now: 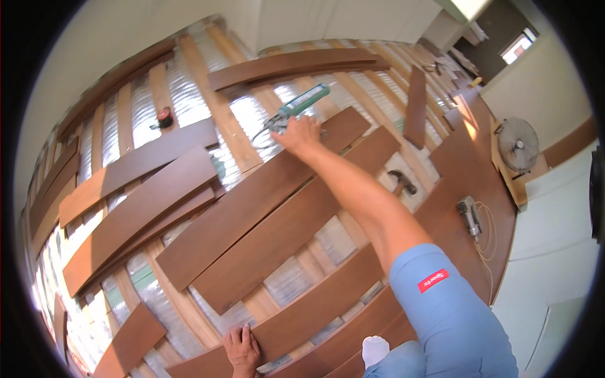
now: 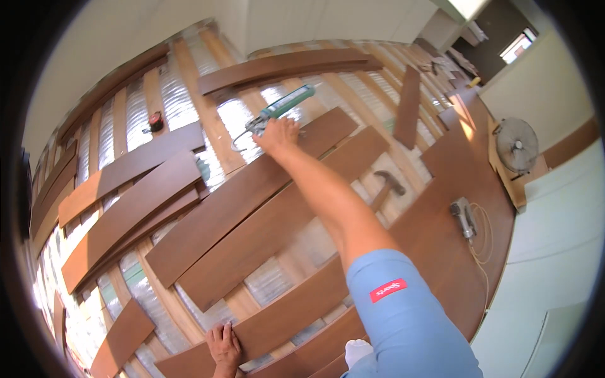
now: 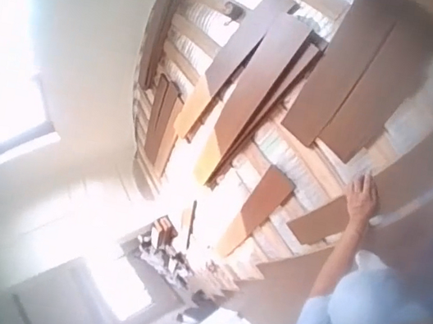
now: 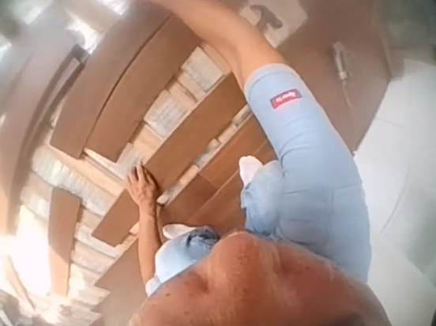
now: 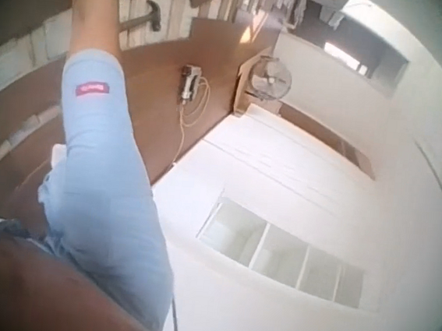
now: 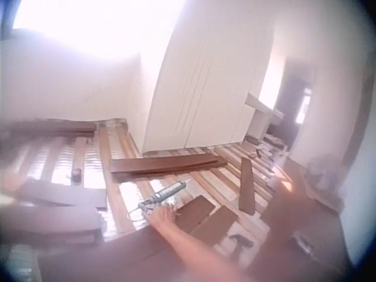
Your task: The person applies adhesive from a tube to a wooden floor plank, positions the plank onto the floor sub-structure, and then secures it using a pneumatic nail gun and a hammer.
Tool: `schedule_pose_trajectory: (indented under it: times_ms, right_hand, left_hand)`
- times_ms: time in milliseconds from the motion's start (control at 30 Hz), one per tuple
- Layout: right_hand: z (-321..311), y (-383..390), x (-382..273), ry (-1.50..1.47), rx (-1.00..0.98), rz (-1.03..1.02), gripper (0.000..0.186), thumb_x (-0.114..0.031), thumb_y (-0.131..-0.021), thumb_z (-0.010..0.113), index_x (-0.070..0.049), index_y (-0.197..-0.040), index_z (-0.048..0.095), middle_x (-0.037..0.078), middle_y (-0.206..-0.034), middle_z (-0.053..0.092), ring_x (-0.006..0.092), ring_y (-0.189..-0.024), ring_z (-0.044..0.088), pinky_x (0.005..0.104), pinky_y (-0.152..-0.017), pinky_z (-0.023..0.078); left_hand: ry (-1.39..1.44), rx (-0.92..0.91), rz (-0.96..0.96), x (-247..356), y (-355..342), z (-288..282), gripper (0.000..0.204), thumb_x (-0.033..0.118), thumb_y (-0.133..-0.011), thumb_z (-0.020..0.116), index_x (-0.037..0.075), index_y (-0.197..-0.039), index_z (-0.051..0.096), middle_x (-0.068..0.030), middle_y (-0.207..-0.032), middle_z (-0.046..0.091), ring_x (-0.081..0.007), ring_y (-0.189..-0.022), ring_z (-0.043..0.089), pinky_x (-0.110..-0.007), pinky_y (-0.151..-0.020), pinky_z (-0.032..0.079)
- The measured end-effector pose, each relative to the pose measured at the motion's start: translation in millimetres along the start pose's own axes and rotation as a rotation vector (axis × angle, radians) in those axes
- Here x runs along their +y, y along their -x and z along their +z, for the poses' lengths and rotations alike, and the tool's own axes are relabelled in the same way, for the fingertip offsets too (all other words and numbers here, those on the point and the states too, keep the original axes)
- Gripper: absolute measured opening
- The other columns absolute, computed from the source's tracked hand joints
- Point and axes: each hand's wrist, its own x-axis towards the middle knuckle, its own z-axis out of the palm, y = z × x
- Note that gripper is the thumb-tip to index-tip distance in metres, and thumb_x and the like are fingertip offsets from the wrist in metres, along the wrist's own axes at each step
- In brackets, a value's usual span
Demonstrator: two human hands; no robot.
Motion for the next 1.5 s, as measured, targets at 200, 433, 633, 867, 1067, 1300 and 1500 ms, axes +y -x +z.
schedule_pose_trajectory:
  times_ms: [200, 433, 633, 867, 1067, 1300, 1500]
  right_hand:
    - [31.1, -23.2, -59.5, 0.009, -0.069, 0.019, 0.082, -0.072, -0.08, 0.074, -0.006, -0.129, 0.07, 0.024, -0.134, 0.065, 0.0392, -0.13, 0.057, 0.0524, -0.11, 0.04]
    - [70.3, -6.0, 2.1, -0.136, 0.313, -0.5, 0.07, -0.064, -0.088, 0.07, -0.006, -0.128, 0.069, 0.021, -0.125, 0.069, 0.0411, -0.12, 0.061, 0.0528, -0.101, 0.049]
    - [26.4, 230.0, 35.4, -0.622, 0.169, -0.59, 0.037, -0.024, -0.091, 0.072, -0.004, -0.121, 0.066, 0.018, -0.123, 0.066, 0.0392, -0.122, 0.059, 0.0492, -0.108, 0.046]
    - [22.0, 410.8, 149.4, -0.429, 0.004, -0.467, 0.033, -0.022, -0.093, 0.072, -0.006, -0.121, 0.066, 0.012, -0.129, 0.06, 0.0367, -0.127, 0.055, 0.0489, -0.114, 0.043]
    - [26.0, 421.6, 153.1, -0.455, 0.076, -0.451, 0.032, -0.024, -0.093, 0.072, -0.007, -0.119, 0.066, 0.011, -0.127, 0.06, 0.0361, -0.127, 0.054, 0.0476, -0.113, 0.044]
    - [22.4, 429.4, 181.7, -0.432, 0.057, -0.447, 0.023, -0.024, -0.092, 0.072, -0.012, -0.11, 0.066, 0.007, -0.119, 0.061, 0.0289, -0.121, 0.057, 0.0452, -0.11, 0.045]
    - [15.4, 422.2, 199.3, -0.413, 0.135, -0.47, 0.015, -0.022, -0.092, 0.072, -0.012, -0.1, 0.064, 0.005, -0.108, 0.061, 0.0265, -0.11, 0.06, 0.0422, -0.103, 0.048]
  left_hand:
    - [-0.052, -0.051, -0.023, -7.3, 0.0, -15.6, 0.037, 0.013, -0.088, 0.071, 0.007, -0.125, 0.067, -0.0133, -0.119, 0.063, -0.0363, -0.108, 0.059, -0.051, -0.096, 0.047]
    - [-0.007, -0.065, -0.035, 3.3, -9.5, 11.8, 0.03, 0.01, -0.092, 0.069, 0.006, -0.122, 0.07, -0.0134, -0.113, 0.064, -0.0357, -0.103, 0.06, -0.048, -0.094, 0.048]
    - [-0.065, -0.06, -0.078, -4.5, 6.6, 1.9, 0.03, 0.01, -0.095, 0.064, 0.006, -0.125, 0.069, -0.0148, -0.116, 0.063, -0.0367, -0.11, 0.059, -0.048, -0.101, 0.047]
    - [-0.087, -0.046, -0.063, 7.9, 5.5, 18.5, 0.032, 0.008, -0.101, 0.057, 0.006, -0.133, 0.064, -0.0167, -0.129, 0.06, -0.0394, -0.123, 0.054, -0.049, -0.111, 0.041]
    - [-0.092, -0.004, -0.033, 9.6, 13.9, 18.5, 0.036, 0.008, -0.104, 0.056, 0.006, -0.139, 0.059, -0.0183, -0.134, 0.058, -0.0398, -0.127, 0.052, -0.048, -0.112, 0.041]
    - [0.097, -0.116, -0.065, 37.9, 28.1, 11.6, 0.043, 0.007, -0.102, 0.06, 0.003, -0.145, 0.055, -0.0207, -0.142, 0.052, -0.0406, -0.129, 0.051, -0.048, -0.113, 0.041]
    - [0.059, -0.113, -0.124, 17.6, 39.6, -17.4, 0.037, 0.014, -0.099, 0.069, 0.001, -0.133, 0.061, -0.0208, -0.133, 0.059, -0.0392, -0.125, 0.057, -0.046, -0.108, 0.046]
